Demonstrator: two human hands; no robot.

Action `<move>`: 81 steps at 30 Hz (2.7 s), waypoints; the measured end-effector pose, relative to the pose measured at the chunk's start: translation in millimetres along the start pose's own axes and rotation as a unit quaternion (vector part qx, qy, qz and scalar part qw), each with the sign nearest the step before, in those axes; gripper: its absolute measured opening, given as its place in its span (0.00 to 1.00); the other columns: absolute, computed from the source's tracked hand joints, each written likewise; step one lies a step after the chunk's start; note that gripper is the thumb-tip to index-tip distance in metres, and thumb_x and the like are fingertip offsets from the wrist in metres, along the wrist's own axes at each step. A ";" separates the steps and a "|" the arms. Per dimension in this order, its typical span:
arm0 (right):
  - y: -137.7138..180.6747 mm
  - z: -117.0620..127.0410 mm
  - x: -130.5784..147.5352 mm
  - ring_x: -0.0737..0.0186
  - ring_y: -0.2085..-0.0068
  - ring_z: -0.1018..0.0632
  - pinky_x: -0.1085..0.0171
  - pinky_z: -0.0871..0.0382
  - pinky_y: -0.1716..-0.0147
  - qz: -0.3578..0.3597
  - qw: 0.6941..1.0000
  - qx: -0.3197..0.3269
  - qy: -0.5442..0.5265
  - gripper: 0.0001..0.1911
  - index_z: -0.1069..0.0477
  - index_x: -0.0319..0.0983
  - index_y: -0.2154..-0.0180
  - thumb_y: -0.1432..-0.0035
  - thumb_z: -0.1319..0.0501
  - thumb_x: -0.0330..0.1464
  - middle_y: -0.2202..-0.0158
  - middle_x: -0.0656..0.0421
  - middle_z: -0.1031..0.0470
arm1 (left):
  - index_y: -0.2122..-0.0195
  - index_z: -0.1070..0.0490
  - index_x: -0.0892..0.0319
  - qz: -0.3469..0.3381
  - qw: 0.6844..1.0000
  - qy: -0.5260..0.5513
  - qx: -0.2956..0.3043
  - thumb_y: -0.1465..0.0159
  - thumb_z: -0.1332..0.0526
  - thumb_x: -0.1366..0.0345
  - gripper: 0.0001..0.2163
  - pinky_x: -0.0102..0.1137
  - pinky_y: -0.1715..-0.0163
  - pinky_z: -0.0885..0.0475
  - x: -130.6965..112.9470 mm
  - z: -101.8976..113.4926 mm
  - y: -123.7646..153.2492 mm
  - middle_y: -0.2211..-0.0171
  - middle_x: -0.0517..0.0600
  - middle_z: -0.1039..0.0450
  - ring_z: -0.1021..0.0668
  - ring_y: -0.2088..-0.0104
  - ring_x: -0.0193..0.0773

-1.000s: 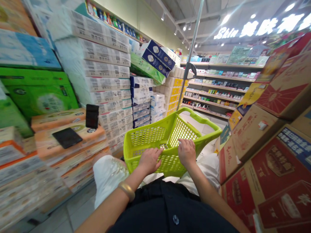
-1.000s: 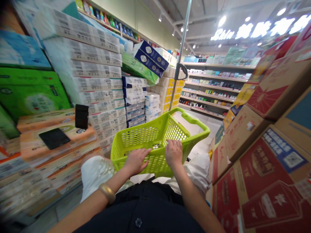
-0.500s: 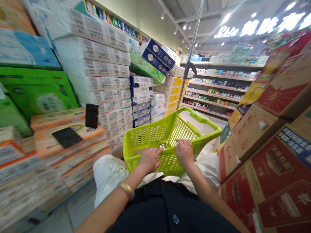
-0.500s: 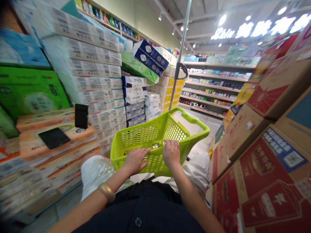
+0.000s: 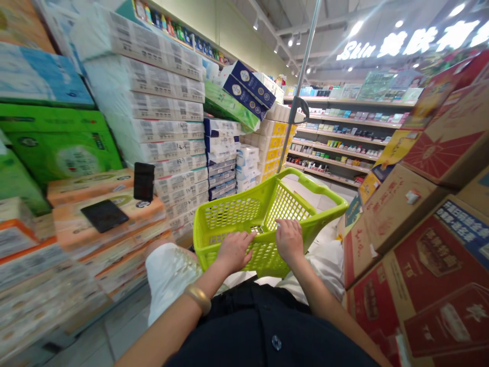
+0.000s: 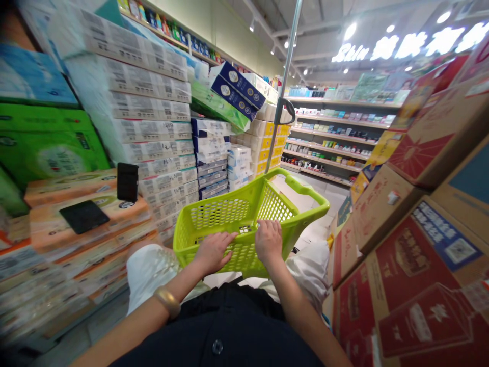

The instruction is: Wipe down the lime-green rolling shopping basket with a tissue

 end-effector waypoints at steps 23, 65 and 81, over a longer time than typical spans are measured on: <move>-2.5 -3.4 2.7 0.56 0.55 0.28 0.57 0.48 0.40 0.012 1.000 -0.002 0.012 0.13 0.26 0.39 0.57 0.41 0.46 0.25 0.61 0.55 0.23 | 0.41 0.38 0.54 0.010 0.999 0.029 -0.012 0.37 0.44 0.62 0.21 0.39 0.56 0.31 9.9 -0.1 -1.8 0.52 0.52 0.26 0.25 0.55 0.45; -10.4 18.7 -16.3 0.55 0.55 0.26 0.55 0.54 0.38 -0.014 0.997 -0.025 0.065 0.12 0.26 0.39 0.58 0.41 0.46 0.25 0.61 0.55 0.22 | 0.41 0.38 0.61 0.014 0.998 0.039 -0.053 0.41 0.42 0.63 0.26 0.48 0.42 0.41 23.2 15.8 -39.1 0.50 0.59 0.30 0.31 0.46 0.51; -6.2 71.9 -58.2 0.53 0.51 0.28 0.48 0.61 0.41 -0.108 0.986 -0.074 0.102 0.14 0.27 0.40 0.55 0.37 0.48 0.28 0.57 0.54 0.23 | 0.33 0.57 0.61 -0.055 0.993 0.104 -0.008 0.45 0.43 0.67 0.38 0.46 0.38 0.45 -51.3 -14.1 -56.3 0.40 0.59 0.41 0.38 0.39 0.50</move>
Point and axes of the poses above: each hand's wrist, its own y-axis away from the middle knuckle, its own z-axis out of the back of the hand, x = y × z, the point moved 9 cm from there along -y, towards the middle knuckle
